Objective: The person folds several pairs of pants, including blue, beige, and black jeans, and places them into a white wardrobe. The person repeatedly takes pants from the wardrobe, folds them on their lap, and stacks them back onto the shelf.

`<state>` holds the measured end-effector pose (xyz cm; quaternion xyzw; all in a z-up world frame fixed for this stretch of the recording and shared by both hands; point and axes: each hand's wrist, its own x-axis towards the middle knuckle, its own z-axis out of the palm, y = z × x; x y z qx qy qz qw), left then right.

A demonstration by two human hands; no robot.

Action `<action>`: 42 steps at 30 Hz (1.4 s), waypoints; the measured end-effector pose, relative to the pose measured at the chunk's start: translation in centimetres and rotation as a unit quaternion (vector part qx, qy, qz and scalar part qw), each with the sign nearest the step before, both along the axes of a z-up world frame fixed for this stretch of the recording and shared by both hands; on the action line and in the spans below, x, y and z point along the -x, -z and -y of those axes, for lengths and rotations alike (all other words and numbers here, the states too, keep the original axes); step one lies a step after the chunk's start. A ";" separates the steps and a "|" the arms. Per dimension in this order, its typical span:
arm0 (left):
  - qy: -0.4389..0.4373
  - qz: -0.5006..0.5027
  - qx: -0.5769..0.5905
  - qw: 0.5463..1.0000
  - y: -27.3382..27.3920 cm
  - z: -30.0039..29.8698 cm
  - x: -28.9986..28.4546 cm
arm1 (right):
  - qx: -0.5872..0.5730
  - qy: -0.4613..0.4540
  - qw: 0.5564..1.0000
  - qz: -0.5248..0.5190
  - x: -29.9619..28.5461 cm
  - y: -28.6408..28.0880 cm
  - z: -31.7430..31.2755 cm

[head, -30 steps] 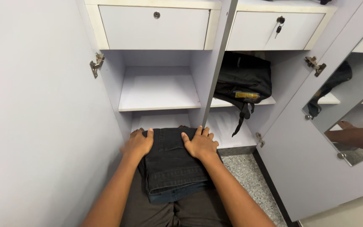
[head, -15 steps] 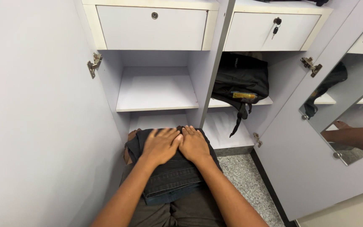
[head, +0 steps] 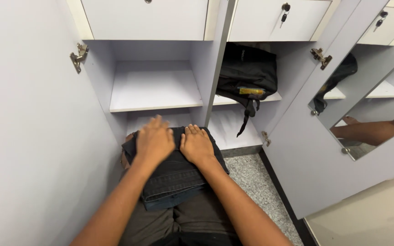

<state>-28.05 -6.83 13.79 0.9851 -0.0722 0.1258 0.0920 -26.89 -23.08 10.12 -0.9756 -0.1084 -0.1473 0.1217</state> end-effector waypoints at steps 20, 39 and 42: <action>0.057 0.012 0.112 0.992 1.5 1.0 3.7 | -0.009 -0.021 0.998 -0.050 10.2 -3.8 5.7; 0.136 -0.030 0.182 0.973 -5.0 0.4 8.1 | 0.017 -0.054 0.994 -0.097 -1.1 0.5 0.8; 0.039 -0.127 0.186 0.974 -9.7 1.0 8.3 | 0.034 -0.064 0.991 -0.114 0.3 -0.6 0.3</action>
